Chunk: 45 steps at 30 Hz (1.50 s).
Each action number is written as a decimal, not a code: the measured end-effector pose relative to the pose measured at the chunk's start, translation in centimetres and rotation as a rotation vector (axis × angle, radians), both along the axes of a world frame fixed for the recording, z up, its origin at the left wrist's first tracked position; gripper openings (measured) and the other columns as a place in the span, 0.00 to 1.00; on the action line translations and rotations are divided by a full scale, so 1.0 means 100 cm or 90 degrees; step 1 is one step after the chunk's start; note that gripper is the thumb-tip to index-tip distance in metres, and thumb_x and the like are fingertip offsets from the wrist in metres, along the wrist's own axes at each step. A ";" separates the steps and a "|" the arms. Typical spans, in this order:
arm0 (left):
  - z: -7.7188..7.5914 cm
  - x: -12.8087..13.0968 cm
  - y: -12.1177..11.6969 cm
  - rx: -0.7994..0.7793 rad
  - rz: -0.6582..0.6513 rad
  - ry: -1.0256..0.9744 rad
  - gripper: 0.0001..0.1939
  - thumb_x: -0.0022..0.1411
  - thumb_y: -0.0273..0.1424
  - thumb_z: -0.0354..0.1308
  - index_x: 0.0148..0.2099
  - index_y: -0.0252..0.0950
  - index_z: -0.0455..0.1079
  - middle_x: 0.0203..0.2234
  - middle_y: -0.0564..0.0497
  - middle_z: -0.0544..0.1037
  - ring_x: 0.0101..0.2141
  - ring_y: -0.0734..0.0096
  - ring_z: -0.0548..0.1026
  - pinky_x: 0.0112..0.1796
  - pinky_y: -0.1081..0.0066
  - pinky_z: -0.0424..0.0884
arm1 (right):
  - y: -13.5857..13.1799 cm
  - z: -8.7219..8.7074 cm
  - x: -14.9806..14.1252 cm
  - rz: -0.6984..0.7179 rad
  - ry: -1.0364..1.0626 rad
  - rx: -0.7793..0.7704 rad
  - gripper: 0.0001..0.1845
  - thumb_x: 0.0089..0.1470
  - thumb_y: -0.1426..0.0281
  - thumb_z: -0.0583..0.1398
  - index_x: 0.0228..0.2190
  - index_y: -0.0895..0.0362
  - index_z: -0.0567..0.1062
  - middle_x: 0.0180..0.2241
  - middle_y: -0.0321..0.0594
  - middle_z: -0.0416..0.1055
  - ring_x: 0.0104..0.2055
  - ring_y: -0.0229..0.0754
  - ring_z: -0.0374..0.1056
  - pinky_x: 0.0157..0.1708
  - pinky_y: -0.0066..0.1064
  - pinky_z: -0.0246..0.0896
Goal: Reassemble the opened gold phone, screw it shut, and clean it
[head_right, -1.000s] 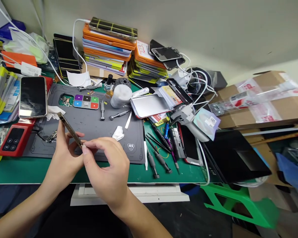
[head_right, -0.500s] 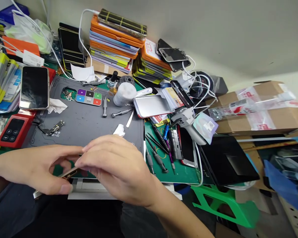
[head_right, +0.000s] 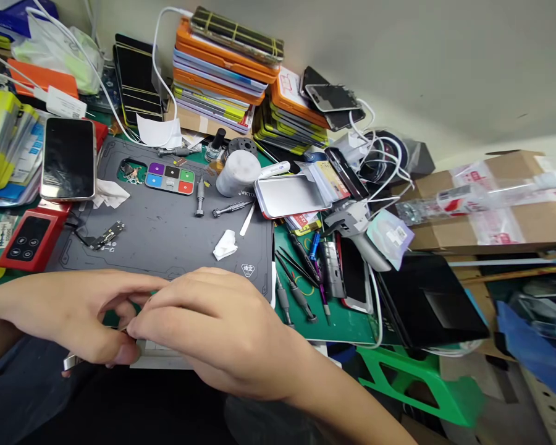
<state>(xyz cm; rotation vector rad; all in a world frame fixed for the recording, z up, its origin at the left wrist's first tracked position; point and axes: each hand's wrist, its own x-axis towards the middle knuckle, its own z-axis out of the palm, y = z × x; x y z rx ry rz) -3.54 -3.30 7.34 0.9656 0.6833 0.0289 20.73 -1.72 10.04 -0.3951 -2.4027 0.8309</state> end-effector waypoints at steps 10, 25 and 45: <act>-0.001 -0.001 -0.001 0.007 0.006 -0.002 0.38 0.62 0.34 0.68 0.71 0.54 0.63 0.36 0.58 0.77 0.31 0.68 0.80 0.25 0.75 0.75 | 0.008 0.017 -0.004 0.010 -0.077 -0.064 0.06 0.68 0.75 0.64 0.38 0.58 0.82 0.38 0.37 0.86 0.40 0.37 0.83 0.45 0.25 0.75; 0.006 -0.002 0.000 -0.082 0.016 -0.065 0.29 0.66 0.37 0.67 0.67 0.47 0.66 0.34 0.56 0.72 0.34 0.67 0.79 0.22 0.79 0.78 | 0.015 -0.005 0.003 0.052 0.009 0.069 0.08 0.67 0.77 0.65 0.46 0.59 0.83 0.45 0.42 0.86 0.47 0.39 0.82 0.45 0.31 0.75; -0.019 -0.006 -0.023 -0.149 0.125 -0.231 0.37 0.67 0.44 0.69 0.72 0.49 0.60 0.58 0.42 0.72 0.44 0.65 0.81 0.30 0.76 0.83 | 0.034 0.002 0.017 -0.049 0.016 -0.093 0.13 0.65 0.76 0.63 0.49 0.53 0.79 0.52 0.45 0.82 0.58 0.47 0.78 0.61 0.42 0.72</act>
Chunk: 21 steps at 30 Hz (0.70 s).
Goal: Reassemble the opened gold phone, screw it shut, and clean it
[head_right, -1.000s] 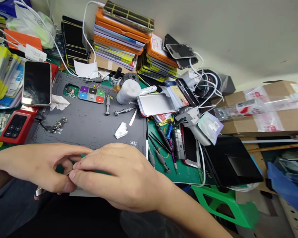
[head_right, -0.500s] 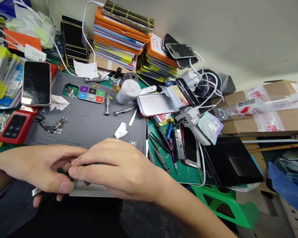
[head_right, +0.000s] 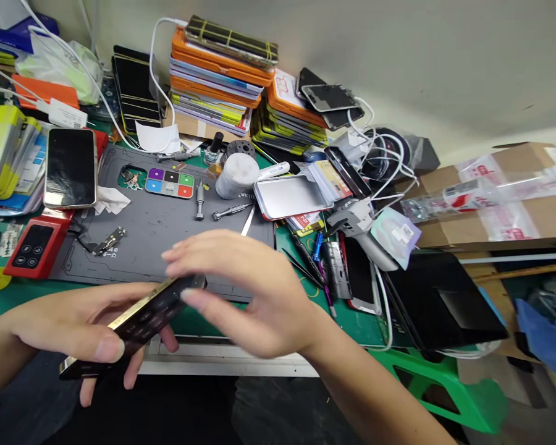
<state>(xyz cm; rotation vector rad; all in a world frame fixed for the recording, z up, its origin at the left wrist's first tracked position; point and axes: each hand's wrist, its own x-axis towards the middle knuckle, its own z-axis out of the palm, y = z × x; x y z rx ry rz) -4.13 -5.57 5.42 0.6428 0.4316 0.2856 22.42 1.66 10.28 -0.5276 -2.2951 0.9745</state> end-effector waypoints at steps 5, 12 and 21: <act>-0.010 0.008 -0.016 0.005 0.141 -0.105 0.29 0.70 0.44 0.65 0.69 0.43 0.70 0.63 0.39 0.71 0.55 0.59 0.77 0.40 0.73 0.84 | -0.002 -0.025 -0.004 -0.314 0.151 -0.327 0.14 0.73 0.57 0.58 0.49 0.49 0.80 0.50 0.40 0.82 0.56 0.46 0.78 0.58 0.41 0.73; -0.023 0.040 -0.036 -0.138 0.346 -0.216 0.46 0.77 0.58 0.31 0.65 0.26 0.75 0.55 0.31 0.79 0.47 0.55 0.83 0.36 0.62 0.86 | -0.001 -0.045 -0.026 -0.200 0.160 -0.638 0.30 0.70 0.44 0.56 0.51 0.55 0.80 0.53 0.47 0.81 0.55 0.46 0.78 0.56 0.41 0.75; -0.028 0.041 -0.055 -0.155 0.530 -0.110 0.38 0.80 0.52 0.35 0.65 0.34 0.76 0.58 0.32 0.81 0.50 0.48 0.84 0.32 0.57 0.87 | 0.007 -0.050 -0.044 -0.227 0.099 -0.659 0.23 0.70 0.50 0.56 0.46 0.56 0.76 0.45 0.45 0.80 0.46 0.43 0.77 0.47 0.36 0.71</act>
